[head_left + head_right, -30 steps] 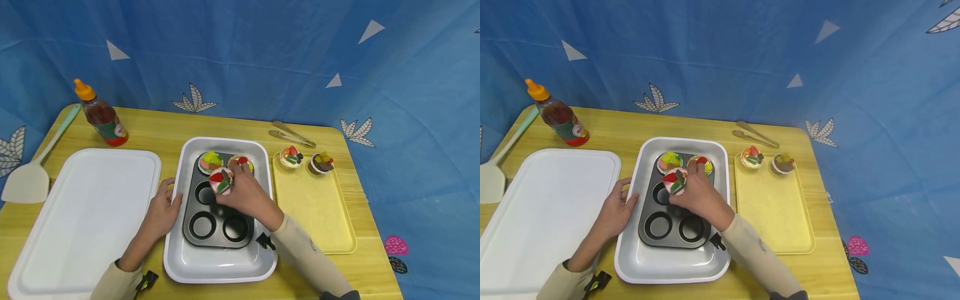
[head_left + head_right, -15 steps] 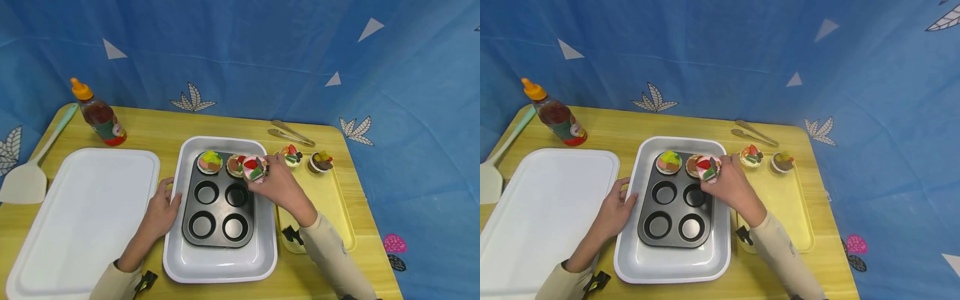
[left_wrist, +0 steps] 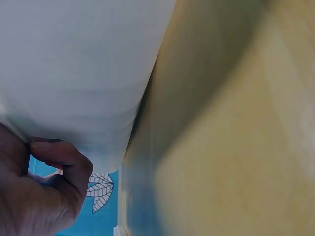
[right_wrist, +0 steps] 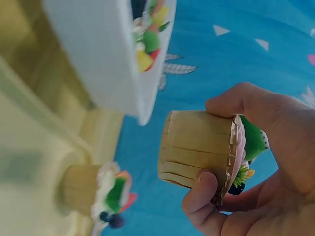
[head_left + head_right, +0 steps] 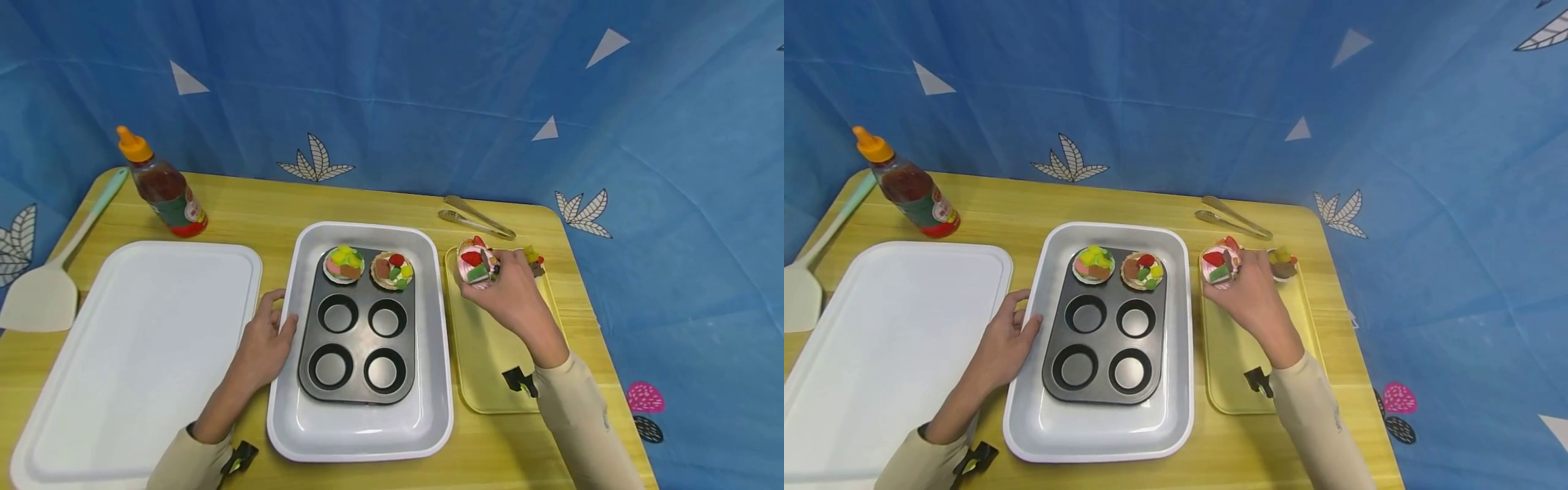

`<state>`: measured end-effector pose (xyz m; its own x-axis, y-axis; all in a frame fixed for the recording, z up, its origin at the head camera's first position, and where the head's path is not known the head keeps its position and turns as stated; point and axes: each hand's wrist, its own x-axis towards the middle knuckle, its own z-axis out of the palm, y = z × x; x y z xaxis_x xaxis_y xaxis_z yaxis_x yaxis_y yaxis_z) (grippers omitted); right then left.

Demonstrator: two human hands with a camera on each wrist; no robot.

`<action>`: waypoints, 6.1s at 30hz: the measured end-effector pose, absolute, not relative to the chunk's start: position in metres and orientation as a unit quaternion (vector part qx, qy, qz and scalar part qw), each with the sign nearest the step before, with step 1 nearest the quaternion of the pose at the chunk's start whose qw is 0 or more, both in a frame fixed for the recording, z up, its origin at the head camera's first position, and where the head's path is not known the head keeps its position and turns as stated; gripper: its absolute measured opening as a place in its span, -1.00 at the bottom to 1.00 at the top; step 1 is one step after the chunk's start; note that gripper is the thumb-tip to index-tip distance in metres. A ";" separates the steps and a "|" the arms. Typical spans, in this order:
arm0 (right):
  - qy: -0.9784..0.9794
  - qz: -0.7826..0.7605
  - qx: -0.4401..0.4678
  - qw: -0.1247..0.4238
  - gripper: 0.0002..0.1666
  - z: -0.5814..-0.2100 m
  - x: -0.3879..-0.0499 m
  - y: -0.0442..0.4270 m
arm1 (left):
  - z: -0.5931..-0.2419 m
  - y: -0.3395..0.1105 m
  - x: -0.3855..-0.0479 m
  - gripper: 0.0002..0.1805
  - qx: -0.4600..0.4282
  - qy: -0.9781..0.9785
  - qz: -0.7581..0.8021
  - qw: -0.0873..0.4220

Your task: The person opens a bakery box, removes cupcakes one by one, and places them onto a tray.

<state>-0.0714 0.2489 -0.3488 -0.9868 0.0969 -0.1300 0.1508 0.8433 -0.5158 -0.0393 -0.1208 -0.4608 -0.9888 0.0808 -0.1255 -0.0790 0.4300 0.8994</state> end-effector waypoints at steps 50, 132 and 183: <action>0.958 -0.261 0.109 0.040 -0.19 -0.441 -0.057 0.281 | -0.461 -0.123 -0.040 -0.50 -0.004 0.841 0.534 0.083; 0.956 -0.284 -0.026 0.064 0.29 -0.384 -0.121 0.147 | -0.461 -0.123 -0.040 -0.51 0.001 0.850 0.521 0.074; 0.977 -0.172 -0.006 0.124 -0.07 -0.421 -0.134 0.137 | -0.462 -0.121 -0.041 -0.51 0.000 0.842 0.535 0.074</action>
<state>-0.1344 0.1369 -0.4207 -0.9690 -0.0542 -0.2412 0.0317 0.9404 -0.3385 -0.0407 -0.1210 -0.4622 -0.9890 0.0794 -0.1251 -0.0796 0.4275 0.9005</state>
